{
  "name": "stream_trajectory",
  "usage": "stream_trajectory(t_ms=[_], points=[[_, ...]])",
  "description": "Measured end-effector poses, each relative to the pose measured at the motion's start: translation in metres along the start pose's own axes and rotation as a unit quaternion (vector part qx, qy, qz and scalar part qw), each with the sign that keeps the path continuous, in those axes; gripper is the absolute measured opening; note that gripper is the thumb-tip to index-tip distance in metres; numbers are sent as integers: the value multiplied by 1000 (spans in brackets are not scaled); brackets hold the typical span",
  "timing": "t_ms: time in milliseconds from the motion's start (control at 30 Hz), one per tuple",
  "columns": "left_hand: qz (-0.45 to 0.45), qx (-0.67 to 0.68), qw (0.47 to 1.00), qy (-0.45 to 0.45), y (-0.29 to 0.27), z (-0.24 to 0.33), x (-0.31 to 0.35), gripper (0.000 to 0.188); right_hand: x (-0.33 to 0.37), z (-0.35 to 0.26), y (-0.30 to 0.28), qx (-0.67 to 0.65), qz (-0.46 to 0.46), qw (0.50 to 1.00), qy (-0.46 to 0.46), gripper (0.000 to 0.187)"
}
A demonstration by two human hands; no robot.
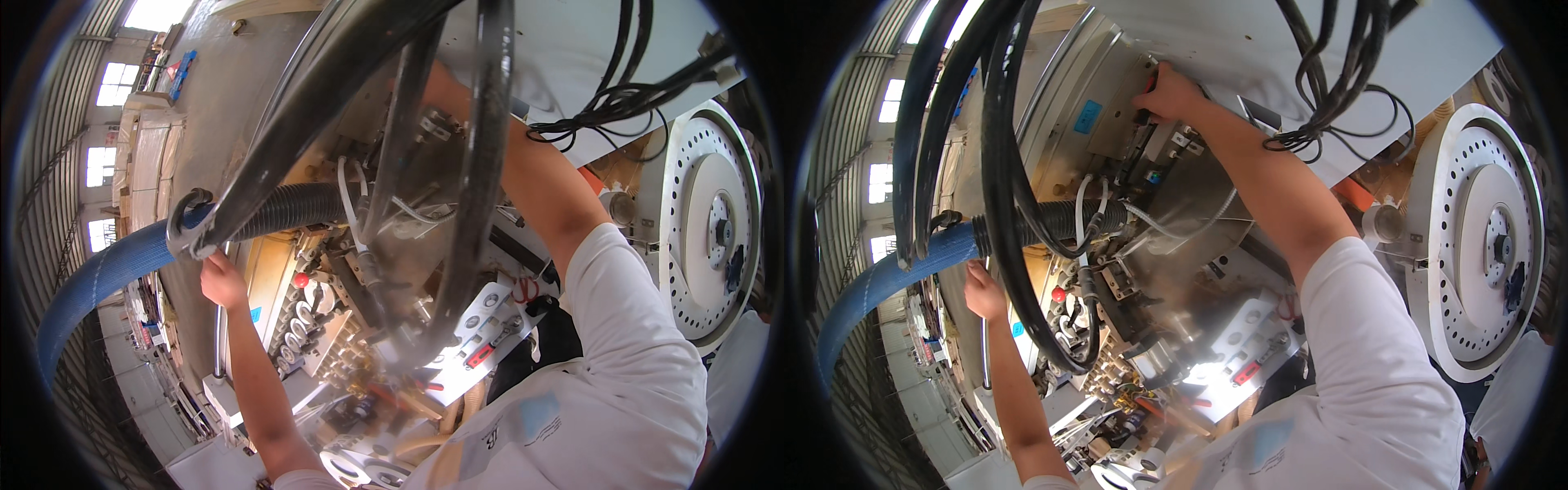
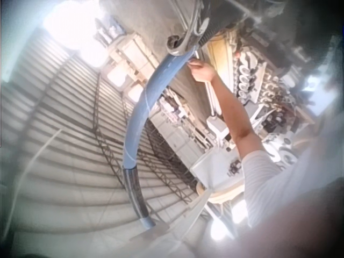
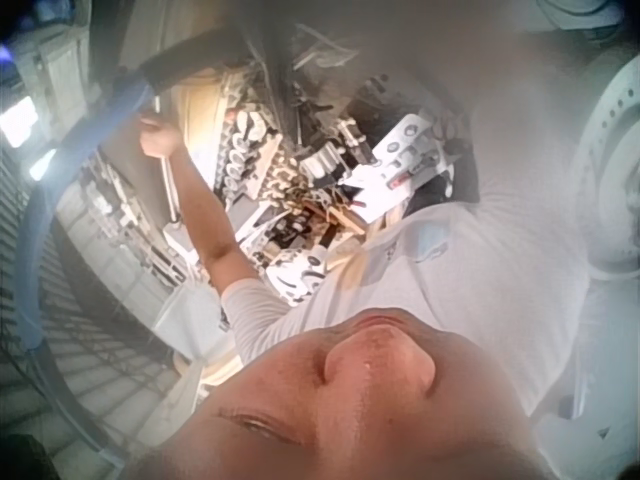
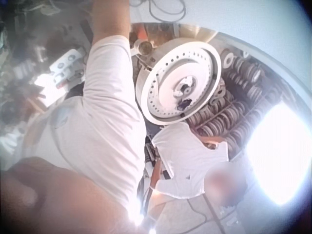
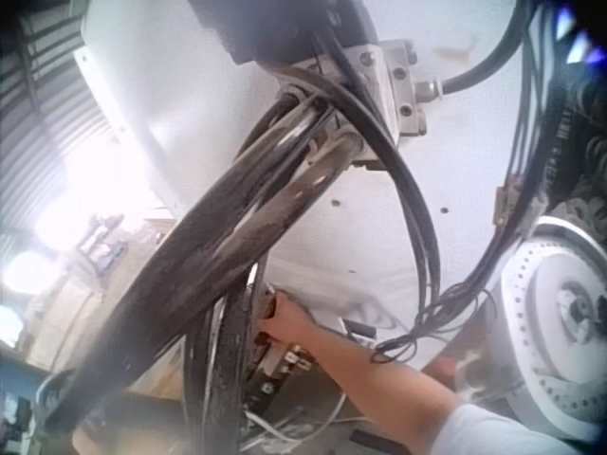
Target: The person uses a wrench and a screwdriver to adjust internal components of an industrial machine and wipes a small part with a cloth.
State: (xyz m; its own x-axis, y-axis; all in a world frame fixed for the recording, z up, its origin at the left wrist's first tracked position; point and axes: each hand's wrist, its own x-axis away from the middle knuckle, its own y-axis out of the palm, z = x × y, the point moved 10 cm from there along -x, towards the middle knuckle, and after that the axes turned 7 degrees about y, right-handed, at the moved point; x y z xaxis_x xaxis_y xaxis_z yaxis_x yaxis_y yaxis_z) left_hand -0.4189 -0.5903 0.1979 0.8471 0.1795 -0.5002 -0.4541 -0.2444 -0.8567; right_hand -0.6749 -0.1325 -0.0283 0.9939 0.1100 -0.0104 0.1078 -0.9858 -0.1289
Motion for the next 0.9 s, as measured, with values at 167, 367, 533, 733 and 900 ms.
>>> stream_trajectory(t_ms=[167,367,533,733,900], points=[[-4,-55,998,2,-3,-25,12,54,14,-19,15,38,-13,997,72,63],[59,-27,997,38,-10,-18,12,54,26,-26,6,104,-2,989,104,68],[30,-9,998,49,-12,-12,12,53,26,-24,5,147,-1,983,107,73],[62,65,994,57,-19,-3,18,50,22,-18,6,181,25,977,107,75],[30,-44,998,38,-17,-14,15,51,34,-12,8,142,43,984,103,75]])
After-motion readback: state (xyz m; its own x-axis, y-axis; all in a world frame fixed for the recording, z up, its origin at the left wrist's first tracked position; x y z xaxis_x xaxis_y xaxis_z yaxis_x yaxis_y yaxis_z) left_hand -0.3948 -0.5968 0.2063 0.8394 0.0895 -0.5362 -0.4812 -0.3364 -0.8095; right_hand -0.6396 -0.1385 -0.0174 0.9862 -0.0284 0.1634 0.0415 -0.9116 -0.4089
